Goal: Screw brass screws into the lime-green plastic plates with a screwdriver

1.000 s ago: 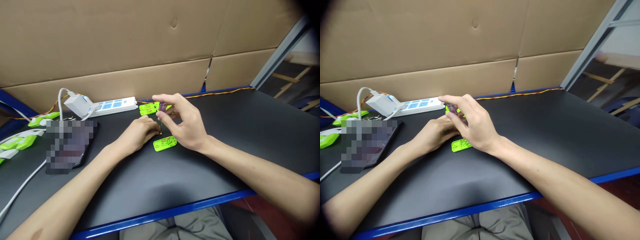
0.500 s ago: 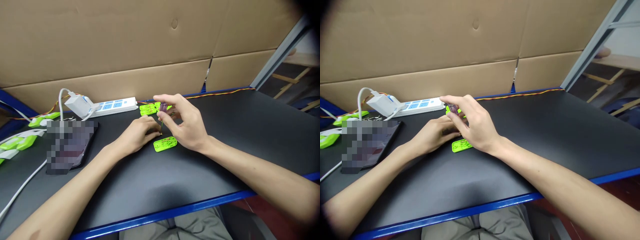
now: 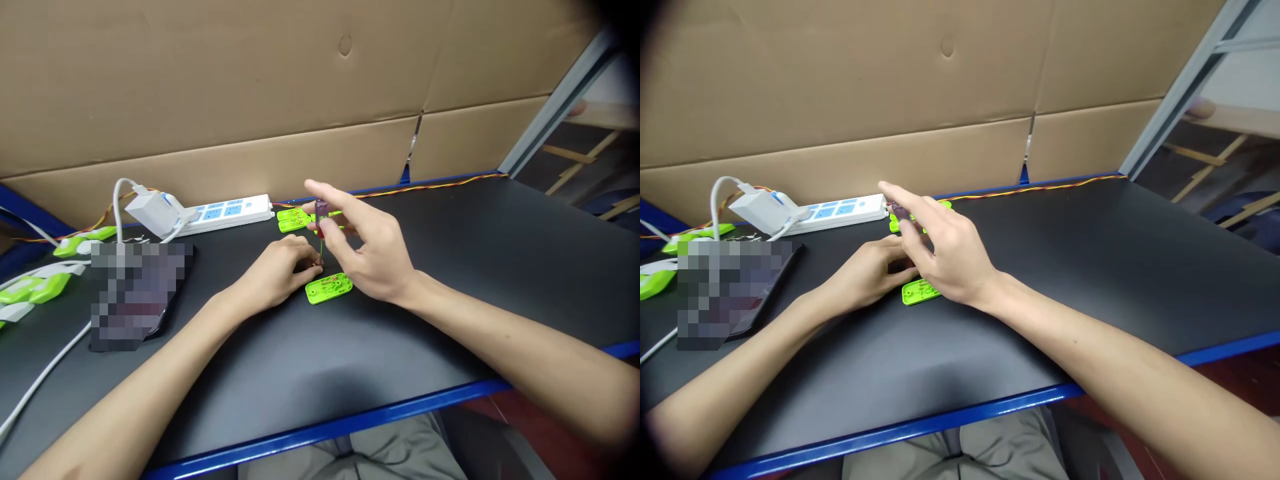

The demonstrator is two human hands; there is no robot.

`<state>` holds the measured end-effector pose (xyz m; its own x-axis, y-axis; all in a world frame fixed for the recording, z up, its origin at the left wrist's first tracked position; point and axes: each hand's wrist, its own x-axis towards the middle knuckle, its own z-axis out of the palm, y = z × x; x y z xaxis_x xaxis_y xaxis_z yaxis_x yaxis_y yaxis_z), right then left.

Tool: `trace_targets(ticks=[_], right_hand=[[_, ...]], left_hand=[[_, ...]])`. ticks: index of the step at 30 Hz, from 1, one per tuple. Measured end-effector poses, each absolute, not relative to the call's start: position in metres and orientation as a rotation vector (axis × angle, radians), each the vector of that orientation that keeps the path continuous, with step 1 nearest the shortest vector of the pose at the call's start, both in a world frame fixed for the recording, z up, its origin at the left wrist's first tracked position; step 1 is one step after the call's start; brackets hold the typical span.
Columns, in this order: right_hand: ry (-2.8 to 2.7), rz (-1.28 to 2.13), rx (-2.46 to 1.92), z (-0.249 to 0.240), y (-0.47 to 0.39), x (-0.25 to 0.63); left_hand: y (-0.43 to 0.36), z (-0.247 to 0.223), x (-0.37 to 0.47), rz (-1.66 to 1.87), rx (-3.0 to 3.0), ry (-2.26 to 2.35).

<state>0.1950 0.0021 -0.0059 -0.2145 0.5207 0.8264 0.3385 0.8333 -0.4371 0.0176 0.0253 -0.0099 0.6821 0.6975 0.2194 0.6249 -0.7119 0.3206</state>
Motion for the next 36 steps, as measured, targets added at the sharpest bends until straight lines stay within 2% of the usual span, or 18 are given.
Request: trace_targets(ticks=[23, 36], right_hand=[[-1.803, 0.032, -0.735, -0.0029, 0.0046, 0.1932], [-1.852, 0.072, -0.787, -0.0054, 0.005, 0.1926]], left_hand=[[0.0254, -0.0079, 0.0163, 0.38, 2.573, 1.108], [0.026, -0.0096, 0.0152, 0.4, 2.62, 1.09]])
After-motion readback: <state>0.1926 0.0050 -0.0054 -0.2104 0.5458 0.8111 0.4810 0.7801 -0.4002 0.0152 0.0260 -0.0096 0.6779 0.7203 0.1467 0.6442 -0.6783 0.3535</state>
